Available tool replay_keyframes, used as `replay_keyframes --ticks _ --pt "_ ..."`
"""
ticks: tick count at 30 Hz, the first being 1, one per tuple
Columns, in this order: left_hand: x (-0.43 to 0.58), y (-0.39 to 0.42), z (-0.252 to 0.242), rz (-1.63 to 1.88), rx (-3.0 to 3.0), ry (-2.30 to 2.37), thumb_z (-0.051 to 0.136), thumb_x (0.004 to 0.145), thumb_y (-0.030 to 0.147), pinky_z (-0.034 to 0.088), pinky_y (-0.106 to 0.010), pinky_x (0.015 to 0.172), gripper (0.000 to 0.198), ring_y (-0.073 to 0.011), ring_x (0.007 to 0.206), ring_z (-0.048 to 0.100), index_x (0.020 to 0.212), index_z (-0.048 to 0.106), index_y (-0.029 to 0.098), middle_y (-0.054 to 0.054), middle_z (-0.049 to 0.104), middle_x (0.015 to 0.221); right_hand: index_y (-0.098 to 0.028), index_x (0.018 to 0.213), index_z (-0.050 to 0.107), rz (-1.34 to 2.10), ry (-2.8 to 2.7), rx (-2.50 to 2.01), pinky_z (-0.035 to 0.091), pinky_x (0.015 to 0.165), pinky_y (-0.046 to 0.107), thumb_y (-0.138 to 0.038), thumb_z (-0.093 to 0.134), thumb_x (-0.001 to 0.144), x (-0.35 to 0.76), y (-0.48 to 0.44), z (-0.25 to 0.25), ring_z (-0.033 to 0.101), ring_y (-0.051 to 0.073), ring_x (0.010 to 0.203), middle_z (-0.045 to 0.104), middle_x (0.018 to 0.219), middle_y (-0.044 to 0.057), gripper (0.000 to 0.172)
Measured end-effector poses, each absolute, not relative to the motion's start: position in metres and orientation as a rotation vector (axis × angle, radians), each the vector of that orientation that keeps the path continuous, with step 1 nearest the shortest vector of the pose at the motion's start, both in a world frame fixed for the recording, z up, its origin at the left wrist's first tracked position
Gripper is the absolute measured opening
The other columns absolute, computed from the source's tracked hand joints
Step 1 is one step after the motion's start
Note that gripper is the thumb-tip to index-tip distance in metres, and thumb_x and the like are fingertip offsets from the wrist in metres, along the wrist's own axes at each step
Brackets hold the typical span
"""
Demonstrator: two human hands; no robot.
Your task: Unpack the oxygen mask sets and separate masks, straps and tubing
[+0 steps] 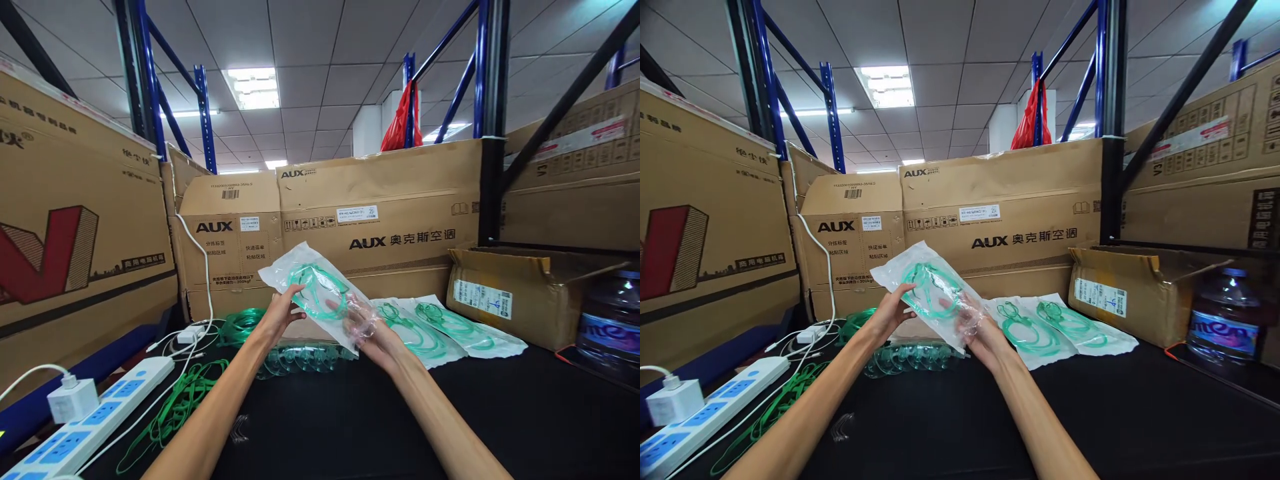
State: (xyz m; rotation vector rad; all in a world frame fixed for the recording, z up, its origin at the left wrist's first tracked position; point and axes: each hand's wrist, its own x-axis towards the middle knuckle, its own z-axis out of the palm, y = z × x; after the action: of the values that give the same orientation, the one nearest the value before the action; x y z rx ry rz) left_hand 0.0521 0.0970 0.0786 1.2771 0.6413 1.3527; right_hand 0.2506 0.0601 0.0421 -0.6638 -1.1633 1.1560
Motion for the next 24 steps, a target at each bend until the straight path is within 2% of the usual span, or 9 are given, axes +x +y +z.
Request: replay_keyframes --ticks 4,8,10,12,15,19,24 --pt "0.049 0.104 0.08 1.318 1.333 0.722 0.084 0.065 0.042 0.047 -0.021 0.052 0.047 -0.0145 0.071 0.062 0.102 0.068 0.017 -0.004 0.069 0.092 -0.019 0.098 0.062 1.218 -1.077 -0.613 0.031 0.036 0.018 -0.043 0.069 0.089 0.253 0.058 0.043 0.039 0.005 0.042 0.069 0.079 0.001 0.027" --pt "0.037 0.118 0.075 1.427 1.314 0.871 0.076 0.076 0.051 0.046 -0.018 0.051 0.045 -0.0123 0.07 0.062 0.105 0.068 0.018 -0.004 0.07 0.092 -0.014 0.103 0.062 1.223 -1.021 -0.644 0.032 0.035 0.015 -0.037 0.058 0.099 0.254 0.058 0.044 0.04 0.003 0.041 0.055 0.069 -0.006 0.023" --pt "0.031 0.126 0.07 1.47 1.299 0.96 0.071 0.084 0.049 0.046 -0.019 0.051 0.039 -0.0112 0.066 0.061 0.103 0.068 0.015 -0.004 0.069 0.088 -0.014 0.101 0.062 1.201 -1.004 -0.674 0.028 0.033 0.014 -0.036 0.058 0.1 0.254 0.058 0.045 0.036 0.002 0.039 0.052 0.066 -0.008 0.022" --pt "0.027 0.135 0.066 1.502 1.279 1.045 0.065 0.092 0.042 0.05 -0.022 0.056 0.031 -0.0117 0.067 0.062 0.104 0.067 0.013 -0.004 0.068 0.09 -0.013 0.1 0.062 1.16 -0.982 -0.704 0.024 0.031 0.013 -0.034 0.058 0.1 0.256 0.057 0.047 0.033 0.001 0.037 0.051 0.065 -0.008 0.021" --pt "0.019 0.151 0.065 1.572 1.232 1.187 0.06 0.098 0.035 0.058 -0.032 0.07 0.027 -0.016 0.081 0.066 0.113 0.063 0.013 -0.006 0.067 0.103 -0.013 0.097 0.062 1.096 -0.937 -0.734 0.021 0.03 0.012 -0.032 0.059 0.099 0.264 0.055 0.051 0.031 0.0 0.036 0.05 0.063 -0.009 0.02" --pt "-0.001 0.168 0.067 1.643 1.229 1.403 0.06 0.098 0.035 0.058 -0.04 0.082 0.033 -0.0215 0.098 0.066 0.124 0.059 0.015 -0.01 0.063 0.12 -0.013 0.097 0.062 0.934 -0.797 -0.71 0.023 0.03 0.013 -0.033 0.059 0.099 0.283 0.052 0.057 0.031 0.001 0.037 0.049 0.062 -0.009 0.02" --pt "-0.018 0.166 0.06 1.502 1.471 1.662 0.061 0.097 0.034 0.057 -0.043 0.086 0.034 -0.0229 0.102 0.065 0.126 0.059 0.016 -0.01 0.063 0.123 -0.015 0.095 0.06 0.68 -0.573 -0.625 0.023 0.031 0.013 -0.033 0.057 0.099 0.299 0.05 0.061 0.035 0.002 0.037 0.049 0.062 -0.009 0.019"
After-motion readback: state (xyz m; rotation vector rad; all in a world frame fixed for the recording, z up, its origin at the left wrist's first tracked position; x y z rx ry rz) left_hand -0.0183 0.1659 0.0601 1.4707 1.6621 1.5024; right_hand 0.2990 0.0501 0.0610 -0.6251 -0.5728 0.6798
